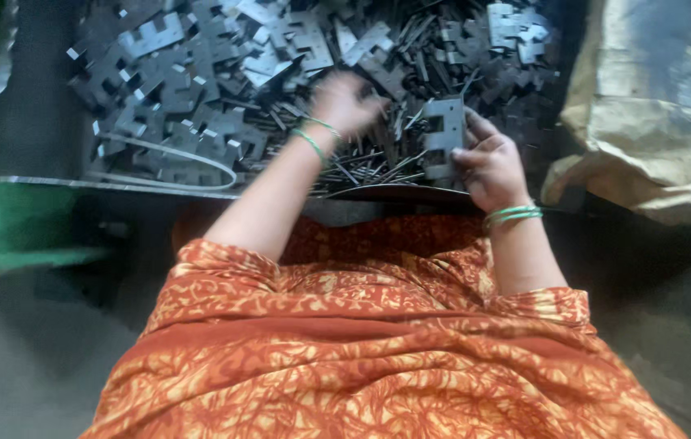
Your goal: The person inserts metal rods into small metal plates and places the assembled units into a large bin. The person handles the parts by hand, repeatedly picking up plates and rods, inserting the rods, and depositing the finished assemblies.
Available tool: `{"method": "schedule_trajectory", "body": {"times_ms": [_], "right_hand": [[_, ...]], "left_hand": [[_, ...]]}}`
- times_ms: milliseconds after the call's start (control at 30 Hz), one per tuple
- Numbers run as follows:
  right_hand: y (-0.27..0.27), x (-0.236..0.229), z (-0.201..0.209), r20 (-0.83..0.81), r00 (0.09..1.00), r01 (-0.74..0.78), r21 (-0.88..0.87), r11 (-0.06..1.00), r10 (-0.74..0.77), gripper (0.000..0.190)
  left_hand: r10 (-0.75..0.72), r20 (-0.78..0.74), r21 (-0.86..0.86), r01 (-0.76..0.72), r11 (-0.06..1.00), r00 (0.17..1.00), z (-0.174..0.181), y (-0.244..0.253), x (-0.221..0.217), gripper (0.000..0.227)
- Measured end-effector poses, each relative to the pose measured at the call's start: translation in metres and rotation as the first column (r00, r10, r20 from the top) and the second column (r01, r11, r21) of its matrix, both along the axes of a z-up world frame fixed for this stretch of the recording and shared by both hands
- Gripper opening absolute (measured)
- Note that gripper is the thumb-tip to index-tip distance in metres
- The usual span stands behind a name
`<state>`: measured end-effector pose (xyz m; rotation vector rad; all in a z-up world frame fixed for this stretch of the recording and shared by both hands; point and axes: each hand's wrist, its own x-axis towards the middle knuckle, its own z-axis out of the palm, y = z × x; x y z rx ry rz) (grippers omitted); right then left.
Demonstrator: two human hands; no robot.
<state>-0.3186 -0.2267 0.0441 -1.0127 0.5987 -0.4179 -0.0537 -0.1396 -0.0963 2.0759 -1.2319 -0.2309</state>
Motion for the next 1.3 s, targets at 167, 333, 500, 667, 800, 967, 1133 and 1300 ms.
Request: {"method": "schedule_trajectory", "body": {"times_ms": [167,333,500,667,800,967,1133,1300], "right_hand": [[-0.096,-0.073,0.000,0.195,0.971,0.123,0.079,0.989,-0.136,0.053],[-0.247,-0.138,-0.013,0.092,0.655,0.209,-0.976,0.062,-0.750,0.021],[-0.286,-0.153,-0.017,-0.100,0.528,-0.582,-0.766,-0.274,-0.843,0.038],[-0.197,-0.035,-0.006,-0.009,0.775,-0.461,-0.693,-0.555,-0.632,0.035],[-0.109,0.099,-0.060,-0.349,0.895,-0.414,-0.882,-0.224,-0.279,0.042],[-0.077,0.169,-0.132,-0.727,0.624,-0.739,-0.668,0.087,-0.286,0.046],[-0.070,0.159,-0.126,-0.616,0.743,-0.620,-0.781,0.077,-0.261,0.058],[-0.047,0.121,-0.090,-0.477,0.870,-0.484,-0.875,-0.023,-0.124,0.040]], "left_hand": [[-0.037,0.300,0.574,-0.149,0.805,0.953,-0.011,0.059,0.110,0.062],[-0.075,0.584,0.408,-0.212,0.888,0.808,-0.019,0.080,0.104,0.052],[-0.039,0.611,0.412,-0.276,0.868,0.791,0.004,0.083,0.054,0.026],[-0.030,0.525,0.241,-0.115,0.964,0.851,0.041,0.112,0.008,0.009],[0.054,0.294,0.104,-0.088,0.991,0.954,0.080,0.119,-0.014,0.012],[0.171,0.235,-0.195,-0.126,0.973,0.957,0.103,0.147,-0.001,0.011],[0.058,-0.716,-0.296,-0.377,0.878,0.696,0.090,0.176,0.049,0.028],[-0.450,-0.891,-0.398,-0.586,0.706,0.064,0.077,0.175,0.074,0.040]]}}
